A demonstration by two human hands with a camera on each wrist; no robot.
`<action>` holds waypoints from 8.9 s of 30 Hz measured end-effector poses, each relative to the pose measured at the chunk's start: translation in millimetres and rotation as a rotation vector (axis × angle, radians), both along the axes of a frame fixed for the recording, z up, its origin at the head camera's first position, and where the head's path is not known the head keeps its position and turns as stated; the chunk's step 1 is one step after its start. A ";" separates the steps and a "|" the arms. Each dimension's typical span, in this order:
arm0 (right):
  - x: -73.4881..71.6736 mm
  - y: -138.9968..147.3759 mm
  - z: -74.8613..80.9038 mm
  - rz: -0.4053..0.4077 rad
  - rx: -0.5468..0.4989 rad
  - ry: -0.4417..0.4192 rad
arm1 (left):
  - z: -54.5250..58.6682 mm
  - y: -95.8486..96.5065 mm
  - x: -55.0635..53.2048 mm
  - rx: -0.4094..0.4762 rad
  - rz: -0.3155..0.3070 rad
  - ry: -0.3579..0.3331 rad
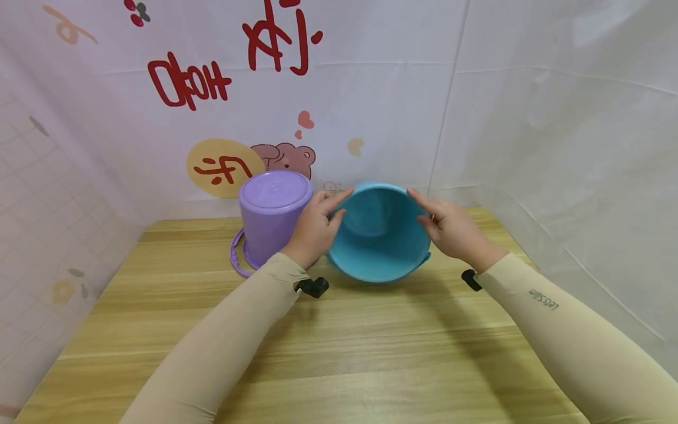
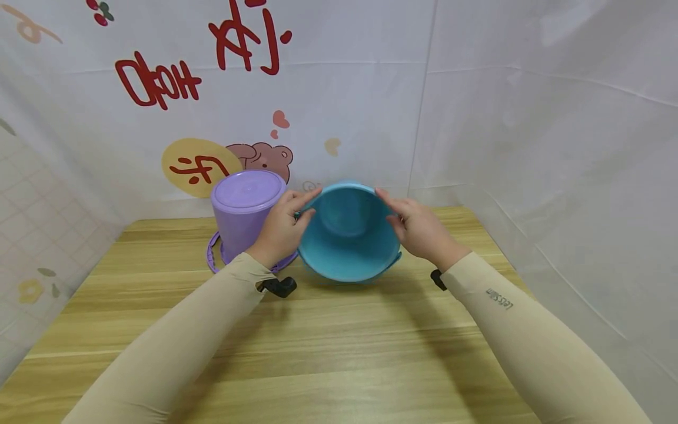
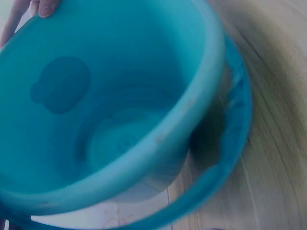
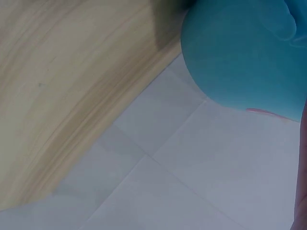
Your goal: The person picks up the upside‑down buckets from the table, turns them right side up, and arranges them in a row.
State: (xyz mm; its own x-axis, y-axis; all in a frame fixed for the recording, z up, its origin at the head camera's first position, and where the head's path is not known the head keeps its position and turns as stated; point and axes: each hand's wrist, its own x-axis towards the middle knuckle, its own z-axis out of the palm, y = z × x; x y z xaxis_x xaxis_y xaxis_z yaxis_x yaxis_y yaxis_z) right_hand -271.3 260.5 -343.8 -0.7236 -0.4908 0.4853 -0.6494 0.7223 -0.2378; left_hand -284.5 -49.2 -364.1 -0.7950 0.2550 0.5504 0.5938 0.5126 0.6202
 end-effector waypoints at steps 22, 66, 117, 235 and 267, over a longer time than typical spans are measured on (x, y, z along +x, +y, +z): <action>-2.0 6.0 3.2 -0.068 -0.152 -0.158 | 8.8 0.4 -3.2 -0.018 0.042 0.004; -10.9 7.1 -8.8 -0.167 -0.155 -0.337 | -1.5 4.2 -9.0 0.055 0.023 -0.129; -15.9 4.7 -8.9 -0.043 -0.266 -0.477 | -11.7 -4.2 -7.2 -0.007 -0.101 -0.372; -22.4 -32.9 -4.8 -0.406 -0.155 -0.488 | -14.3 20.5 -23.0 -0.039 0.149 -0.315; 13.6 -70.9 -22.3 -0.182 -0.225 0.011 | 1.9 -34.9 30.7 -0.272 -0.077 -0.129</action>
